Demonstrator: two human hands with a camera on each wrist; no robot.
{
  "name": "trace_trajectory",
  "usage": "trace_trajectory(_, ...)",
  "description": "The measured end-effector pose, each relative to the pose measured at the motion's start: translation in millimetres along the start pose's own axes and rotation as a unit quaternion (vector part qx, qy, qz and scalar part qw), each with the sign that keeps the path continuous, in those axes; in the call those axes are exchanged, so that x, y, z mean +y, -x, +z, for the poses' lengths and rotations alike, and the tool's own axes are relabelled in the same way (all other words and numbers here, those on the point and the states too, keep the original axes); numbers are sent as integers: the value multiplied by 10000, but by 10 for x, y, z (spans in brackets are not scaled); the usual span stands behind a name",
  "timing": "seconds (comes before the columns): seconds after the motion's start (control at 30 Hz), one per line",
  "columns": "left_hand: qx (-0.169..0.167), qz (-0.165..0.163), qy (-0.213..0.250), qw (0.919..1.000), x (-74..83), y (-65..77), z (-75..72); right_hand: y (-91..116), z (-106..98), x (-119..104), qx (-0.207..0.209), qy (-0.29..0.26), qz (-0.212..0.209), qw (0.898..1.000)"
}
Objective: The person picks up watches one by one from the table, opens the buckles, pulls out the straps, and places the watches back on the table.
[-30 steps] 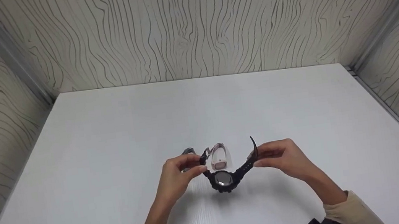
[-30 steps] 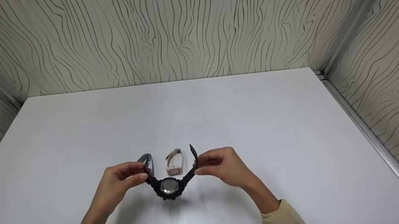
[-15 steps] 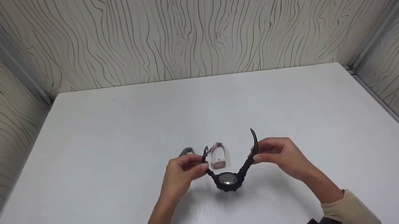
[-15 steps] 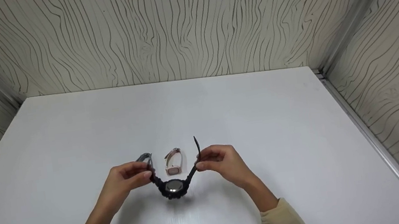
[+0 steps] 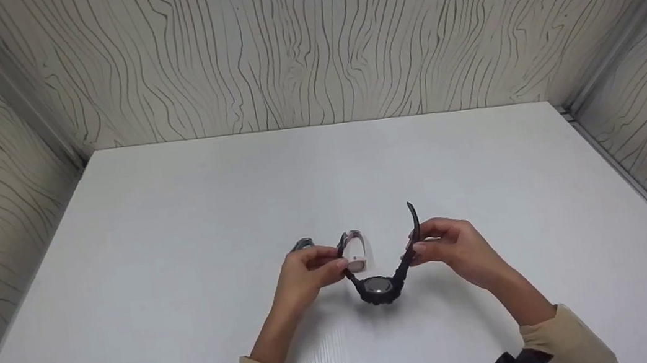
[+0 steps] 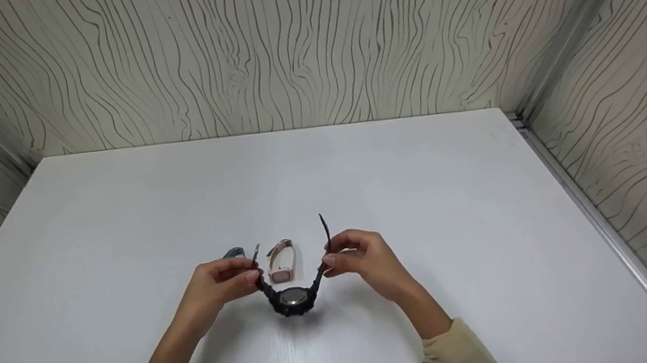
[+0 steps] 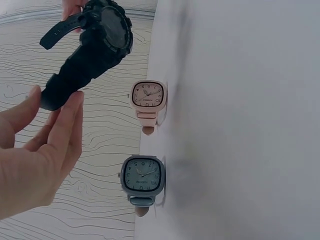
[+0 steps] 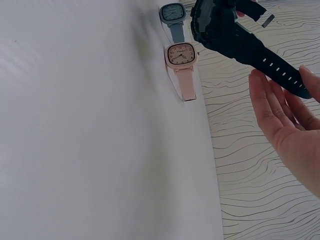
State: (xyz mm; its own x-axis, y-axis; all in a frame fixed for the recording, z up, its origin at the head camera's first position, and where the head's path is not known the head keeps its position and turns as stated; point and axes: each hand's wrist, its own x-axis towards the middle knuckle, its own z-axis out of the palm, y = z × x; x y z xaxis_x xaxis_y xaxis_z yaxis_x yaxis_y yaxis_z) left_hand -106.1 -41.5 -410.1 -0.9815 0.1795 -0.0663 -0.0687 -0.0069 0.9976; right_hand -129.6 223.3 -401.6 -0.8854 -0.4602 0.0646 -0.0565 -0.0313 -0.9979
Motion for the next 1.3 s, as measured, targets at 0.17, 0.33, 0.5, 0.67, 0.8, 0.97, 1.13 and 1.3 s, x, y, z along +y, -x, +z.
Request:
trace_trajectory(0.17,9,-2,121,9999,-35,-44,38,-9,-31,43,52,-94,10,9999)
trace_trajectory(0.33,26,0,384,9993,-104,-90,95,-17,-66,63,218,37,291,9993)
trace_trajectory(0.5,106,-106,446,9989,-159,-120,185,-22,-108,80,421,157,575,9973)
trace_trajectory(0.67,304,-56,110,9995,-197,-155,285,-3,-161,115,396,-65,548,9977)
trace_trajectory(0.8,592,53,-153,9981,-226,-194,364,10,-206,140,414,-226,568,9973)
trace_trajectory(0.97,758,115,-90,9970,-250,-218,452,16,-259,177,518,-340,655,9959)
trace_trajectory(1.13,762,170,-239,9967,-257,-232,509,21,-310,220,554,-415,792,9945)
trace_trajectory(1.3,710,10,-165,9973,-252,-264,541,19,-357,234,648,-389,900,9931)
